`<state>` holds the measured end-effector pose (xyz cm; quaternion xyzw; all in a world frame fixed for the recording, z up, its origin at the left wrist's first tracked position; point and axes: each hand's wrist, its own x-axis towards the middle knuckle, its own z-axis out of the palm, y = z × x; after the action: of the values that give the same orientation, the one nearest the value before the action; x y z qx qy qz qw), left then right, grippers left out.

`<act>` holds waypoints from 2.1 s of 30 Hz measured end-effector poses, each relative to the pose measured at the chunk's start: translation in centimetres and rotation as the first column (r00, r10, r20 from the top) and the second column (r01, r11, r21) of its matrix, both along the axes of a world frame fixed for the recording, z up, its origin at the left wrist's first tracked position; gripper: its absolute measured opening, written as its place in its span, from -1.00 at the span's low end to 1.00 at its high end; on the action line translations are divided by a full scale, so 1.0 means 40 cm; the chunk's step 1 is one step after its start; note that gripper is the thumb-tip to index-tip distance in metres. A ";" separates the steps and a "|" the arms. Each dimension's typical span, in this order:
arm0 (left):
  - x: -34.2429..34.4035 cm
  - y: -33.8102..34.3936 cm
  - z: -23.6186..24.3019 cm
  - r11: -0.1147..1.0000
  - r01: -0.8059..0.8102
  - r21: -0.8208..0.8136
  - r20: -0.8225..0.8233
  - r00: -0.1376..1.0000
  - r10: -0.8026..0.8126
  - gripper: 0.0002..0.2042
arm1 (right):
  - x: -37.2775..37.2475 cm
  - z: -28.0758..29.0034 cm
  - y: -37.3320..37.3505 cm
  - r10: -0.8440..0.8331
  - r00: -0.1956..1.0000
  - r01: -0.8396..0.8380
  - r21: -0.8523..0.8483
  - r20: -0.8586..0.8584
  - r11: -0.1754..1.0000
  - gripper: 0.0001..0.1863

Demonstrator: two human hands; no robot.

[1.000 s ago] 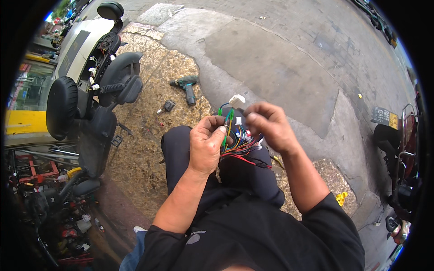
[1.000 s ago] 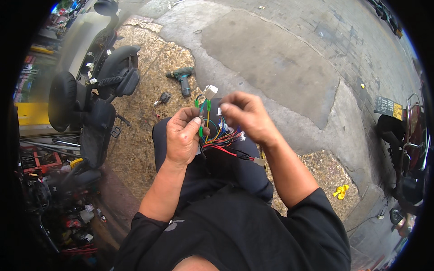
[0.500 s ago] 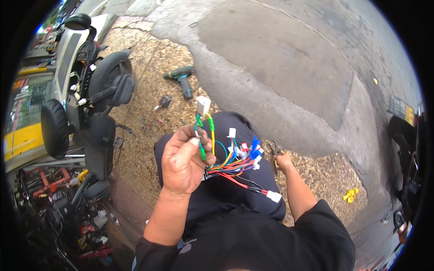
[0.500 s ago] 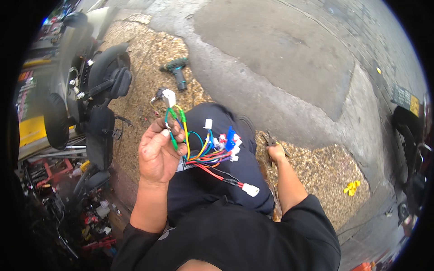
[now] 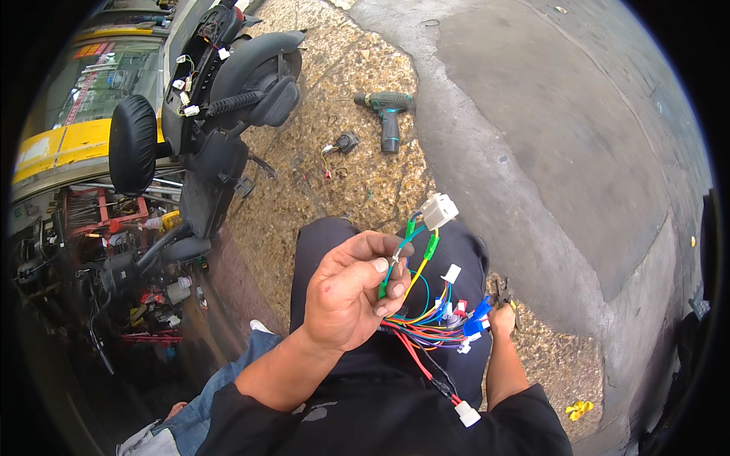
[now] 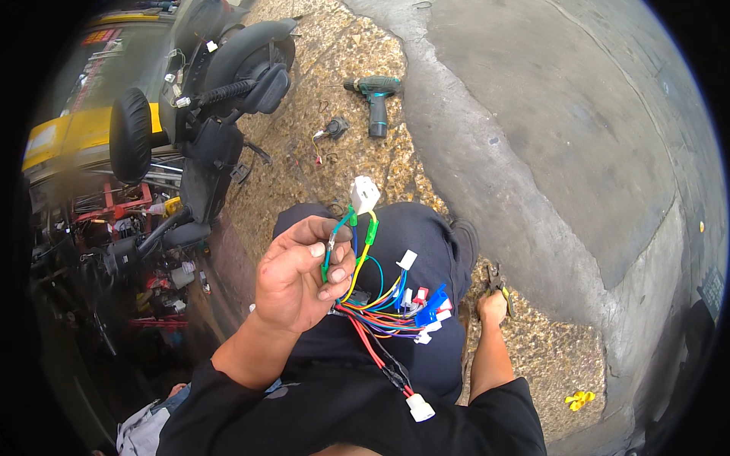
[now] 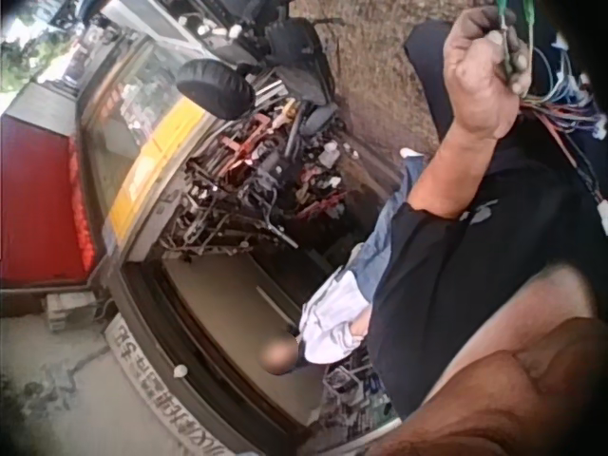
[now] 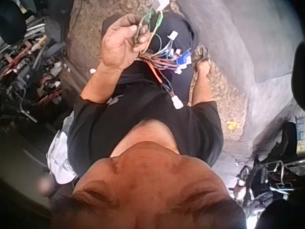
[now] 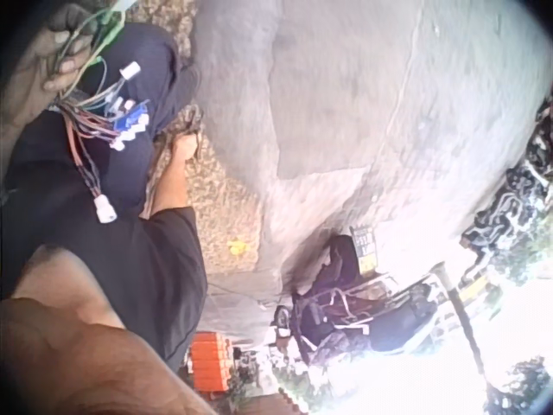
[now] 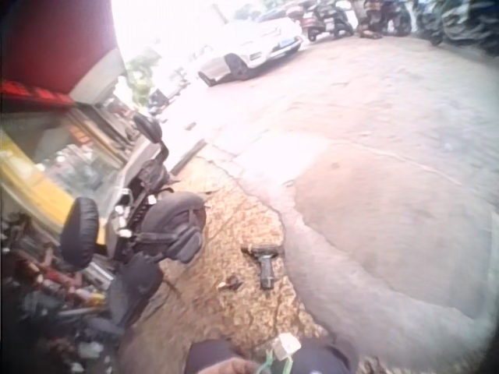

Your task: The person sits on the ground and works on a bundle of multicolored wires, stripping insulation and twisting connections. They use pliers to cut and strip wires, then twist the exposed ends together by hand.

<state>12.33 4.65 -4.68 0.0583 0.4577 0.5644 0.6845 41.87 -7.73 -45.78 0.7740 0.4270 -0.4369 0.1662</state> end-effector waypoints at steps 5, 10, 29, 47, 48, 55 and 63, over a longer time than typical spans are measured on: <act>-0.006 -0.001 -0.007 1.000 -0.013 0.008 0.049 0.999 0.013 -0.80 | 0.014 0.020 0.001 -0.053 0.999 0.051 0.179 0.011 0.983 -0.60; -0.004 0.003 -0.020 0.998 0.003 0.059 0.104 0.995 -0.009 -0.86 | 0.100 0.115 0.102 -0.576 0.774 0.574 -0.091 -0.262 0.813 -0.68; 0.066 -0.050 -0.059 0.974 0.047 0.220 -0.178 0.984 -0.007 -0.94 | 0.019 1.007 0.300 0.723 0.665 -0.170 0.903 -0.191 0.395 -0.48; 0.074 -0.087 -0.061 0.958 0.060 0.280 -0.259 0.966 0.015 -0.94 | -0.043 1.132 0.289 0.763 0.519 -0.596 0.803 0.385 0.001 -0.58; 0.074 -0.088 -0.062 0.958 0.062 0.282 -0.262 0.965 0.015 -0.94 | -0.046 1.136 0.288 0.763 0.515 -0.601 0.799 0.391 -0.003 -0.58; 0.086 -0.092 -0.065 0.952 0.038 0.303 -0.275 0.960 0.050 -0.92 | -0.060 1.152 0.291 0.763 0.485 -0.629 0.776 0.428 -0.036 -0.63; 0.090 -0.097 -0.072 0.946 0.023 0.323 -0.282 0.957 0.073 -0.91 | -0.064 1.144 0.282 0.810 0.508 -0.595 0.800 0.293 0.083 -0.77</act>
<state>15.91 0.78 -7.55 0.2457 0.4551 0.6259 0.5838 39.32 3.54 -0.03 0.3860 0.9104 -0.1226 -0.0839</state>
